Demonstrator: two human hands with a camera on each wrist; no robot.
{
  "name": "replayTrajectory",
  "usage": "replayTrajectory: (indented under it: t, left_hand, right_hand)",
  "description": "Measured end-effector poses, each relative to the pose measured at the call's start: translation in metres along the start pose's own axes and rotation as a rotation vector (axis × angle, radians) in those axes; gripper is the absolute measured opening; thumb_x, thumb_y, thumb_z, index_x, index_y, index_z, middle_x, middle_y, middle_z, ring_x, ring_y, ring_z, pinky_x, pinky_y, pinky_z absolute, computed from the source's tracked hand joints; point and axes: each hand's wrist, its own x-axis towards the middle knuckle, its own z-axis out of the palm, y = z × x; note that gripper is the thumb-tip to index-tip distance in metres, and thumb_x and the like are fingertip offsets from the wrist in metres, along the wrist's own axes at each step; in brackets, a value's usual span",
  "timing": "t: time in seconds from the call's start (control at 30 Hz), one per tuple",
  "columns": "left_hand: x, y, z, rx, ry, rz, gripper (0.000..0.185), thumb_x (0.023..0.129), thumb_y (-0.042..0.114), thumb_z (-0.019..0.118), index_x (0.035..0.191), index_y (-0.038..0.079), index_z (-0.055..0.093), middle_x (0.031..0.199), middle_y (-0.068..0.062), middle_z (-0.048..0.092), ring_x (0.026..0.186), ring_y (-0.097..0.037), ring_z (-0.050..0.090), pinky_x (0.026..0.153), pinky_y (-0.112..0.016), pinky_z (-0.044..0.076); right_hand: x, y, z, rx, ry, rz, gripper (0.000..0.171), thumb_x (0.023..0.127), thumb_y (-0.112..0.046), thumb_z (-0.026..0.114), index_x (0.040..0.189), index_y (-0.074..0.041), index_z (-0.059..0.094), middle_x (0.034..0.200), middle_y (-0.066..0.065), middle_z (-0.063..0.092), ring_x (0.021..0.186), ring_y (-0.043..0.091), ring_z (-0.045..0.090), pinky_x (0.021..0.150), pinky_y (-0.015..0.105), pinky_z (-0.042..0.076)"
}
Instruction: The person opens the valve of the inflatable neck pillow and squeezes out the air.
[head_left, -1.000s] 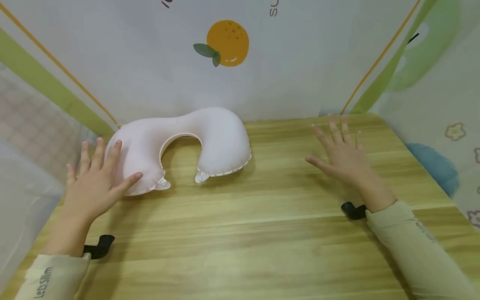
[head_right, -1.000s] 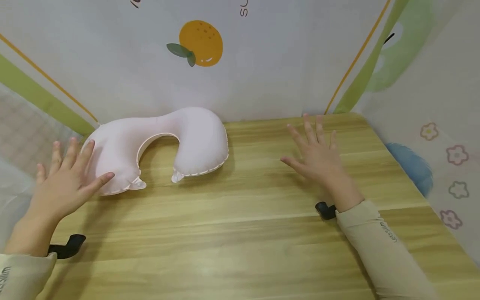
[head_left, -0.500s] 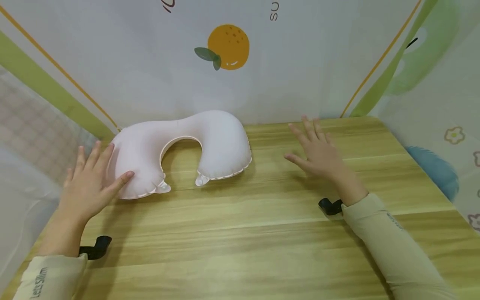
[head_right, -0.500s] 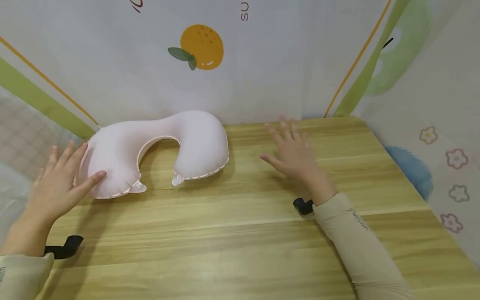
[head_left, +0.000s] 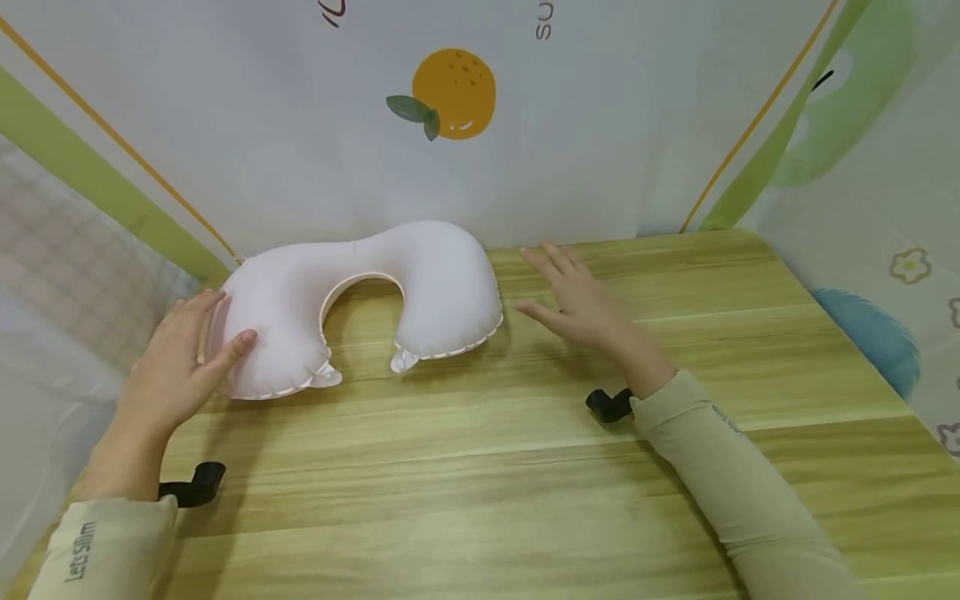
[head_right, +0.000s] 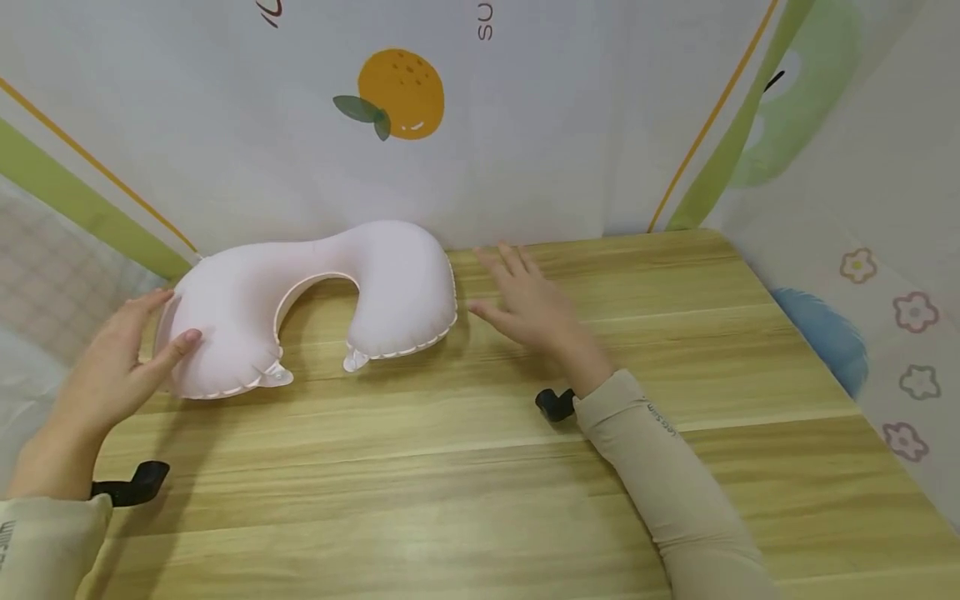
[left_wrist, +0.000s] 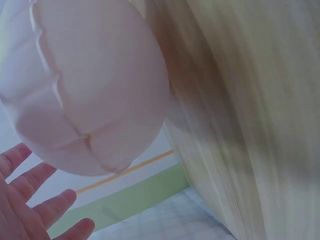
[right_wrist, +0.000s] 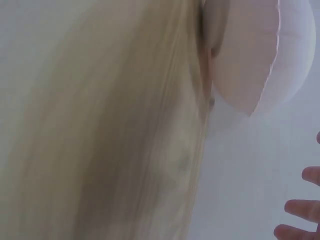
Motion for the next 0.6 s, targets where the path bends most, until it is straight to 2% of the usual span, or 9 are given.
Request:
replayTrajectory:
  t: [0.07, 0.17, 0.37, 0.6]
  left_hand:
    - [0.002, -0.001, -0.002, -0.030, 0.006, 0.002, 0.071, 0.100, 0.039, 0.055, 0.156, 0.005, 0.027, 0.160, -0.027, 0.025, 0.148, -0.052, 0.014, 0.110, -0.077, 0.015]
    - [0.003, -0.003, -0.004, -0.075, 0.003, -0.014, 0.071, 0.101, 0.038, 0.054, 0.156, 0.005, 0.024, 0.159, -0.029, 0.025, 0.145, -0.055, 0.020, 0.111, -0.076, 0.016]
    - [0.007, 0.000, -0.004, -0.113, -0.040, -0.113, 0.076, 0.100, 0.044, 0.053, 0.160, 0.016, 0.016, 0.162, -0.027, 0.019, 0.143, -0.059, 0.019, 0.102, -0.081, 0.020]
    - [0.013, 0.002, -0.004, -0.119, -0.047, -0.124, 0.079, 0.098, 0.047, 0.056, 0.160, 0.020, 0.016, 0.162, -0.025, 0.020, 0.144, -0.058, 0.020, 0.101, -0.081, 0.022]
  right_hand:
    - [0.005, -0.005, 0.002, 0.049, 0.004, -0.017, 0.075, 0.098, -0.055, 0.052, 0.160, -0.032, 0.016, 0.168, 0.009, 0.007, 0.154, 0.042, 0.006, 0.108, 0.077, 0.025]
    - [0.012, -0.011, 0.006, 0.078, 0.004, -0.035, 0.075, 0.097, -0.057, 0.051, 0.159, -0.030, 0.019, 0.168, 0.009, 0.010, 0.153, 0.041, 0.009, 0.111, 0.074, 0.024]
    - [0.024, -0.024, 0.012, 0.116, 0.010, -0.050, 0.076, 0.097, -0.058, 0.052, 0.159, -0.027, 0.022, 0.167, 0.010, 0.016, 0.154, 0.037, 0.013, 0.115, 0.068, 0.025]
    - [0.037, -0.035, 0.017, 0.201, 0.037, -0.097, 0.076, 0.097, -0.053, 0.055, 0.159, -0.022, 0.025, 0.164, 0.009, 0.025, 0.151, 0.033, 0.021, 0.116, 0.065, 0.026]
